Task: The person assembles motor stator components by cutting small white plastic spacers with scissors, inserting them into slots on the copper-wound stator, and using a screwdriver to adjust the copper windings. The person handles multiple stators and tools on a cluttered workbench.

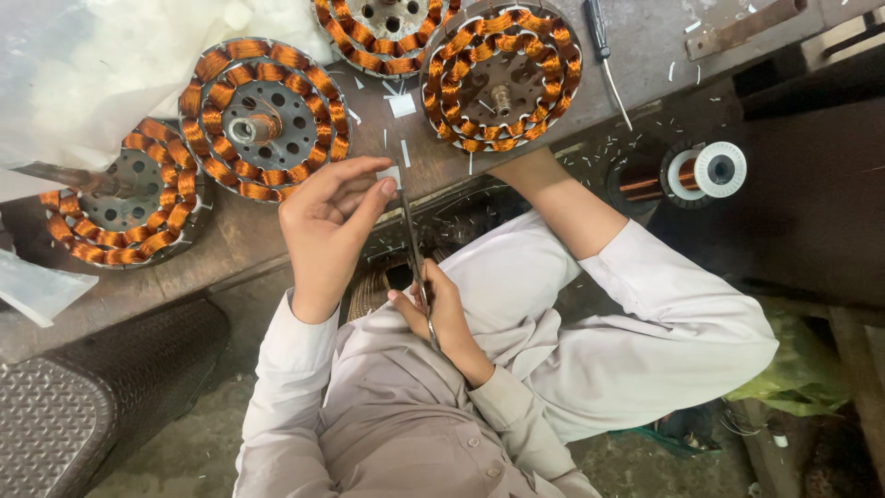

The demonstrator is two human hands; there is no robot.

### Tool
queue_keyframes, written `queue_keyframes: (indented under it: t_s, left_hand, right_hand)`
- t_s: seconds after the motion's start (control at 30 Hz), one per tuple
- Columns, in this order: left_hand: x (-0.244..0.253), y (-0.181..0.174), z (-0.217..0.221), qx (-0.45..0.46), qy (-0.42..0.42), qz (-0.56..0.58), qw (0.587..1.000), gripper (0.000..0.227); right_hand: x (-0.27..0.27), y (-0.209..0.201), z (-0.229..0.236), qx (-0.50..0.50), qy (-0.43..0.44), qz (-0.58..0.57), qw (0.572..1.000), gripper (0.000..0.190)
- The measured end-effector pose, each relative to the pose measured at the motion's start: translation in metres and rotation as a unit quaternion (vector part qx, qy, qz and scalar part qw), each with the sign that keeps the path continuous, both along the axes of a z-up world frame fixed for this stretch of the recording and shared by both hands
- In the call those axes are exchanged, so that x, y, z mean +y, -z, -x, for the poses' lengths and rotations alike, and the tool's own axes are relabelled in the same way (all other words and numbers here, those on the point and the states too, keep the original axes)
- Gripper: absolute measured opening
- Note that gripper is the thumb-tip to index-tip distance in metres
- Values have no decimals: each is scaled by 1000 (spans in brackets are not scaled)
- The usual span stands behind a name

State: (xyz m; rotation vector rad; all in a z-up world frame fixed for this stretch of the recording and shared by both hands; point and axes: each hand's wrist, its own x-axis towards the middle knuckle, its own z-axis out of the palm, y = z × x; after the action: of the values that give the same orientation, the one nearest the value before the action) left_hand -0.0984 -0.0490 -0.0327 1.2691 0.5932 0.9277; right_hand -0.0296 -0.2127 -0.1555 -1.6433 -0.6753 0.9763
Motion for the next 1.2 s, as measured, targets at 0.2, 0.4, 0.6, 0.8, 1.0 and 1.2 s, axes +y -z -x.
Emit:
queue_keyframes:
  t_s: [0.2, 0.4, 0.6, 0.8, 1.0, 1.2]
  left_hand:
    - [-2, 3, 0, 10, -5, 10, 1000, 22]
    - [0, 6, -2, 13, -7, 15, 1000, 23]
    - [1, 6, -2, 15, -5, 22, 1000, 24]
    - [0, 7, -2, 6, -1, 26, 1000, 24]
    - [2, 6, 1, -15, 1, 9, 1000, 22]
    - [-1, 6, -3, 13, -5, -1, 1000, 24]
  right_hand:
    - [2, -3, 0, -72, 18, -38, 996, 36]
    - [-2, 2, -2, -58, 18, -34, 998, 35]
    - [-4, 8, -2, -68, 26, -25, 997, 37]
    - [-3, 13, -1, -44, 12, -33, 998, 30]
    - [-1, 4, 0, 17, -23, -56, 998, 35]
    - [-2, -1, -2, -20, -8, -60, 998, 34]
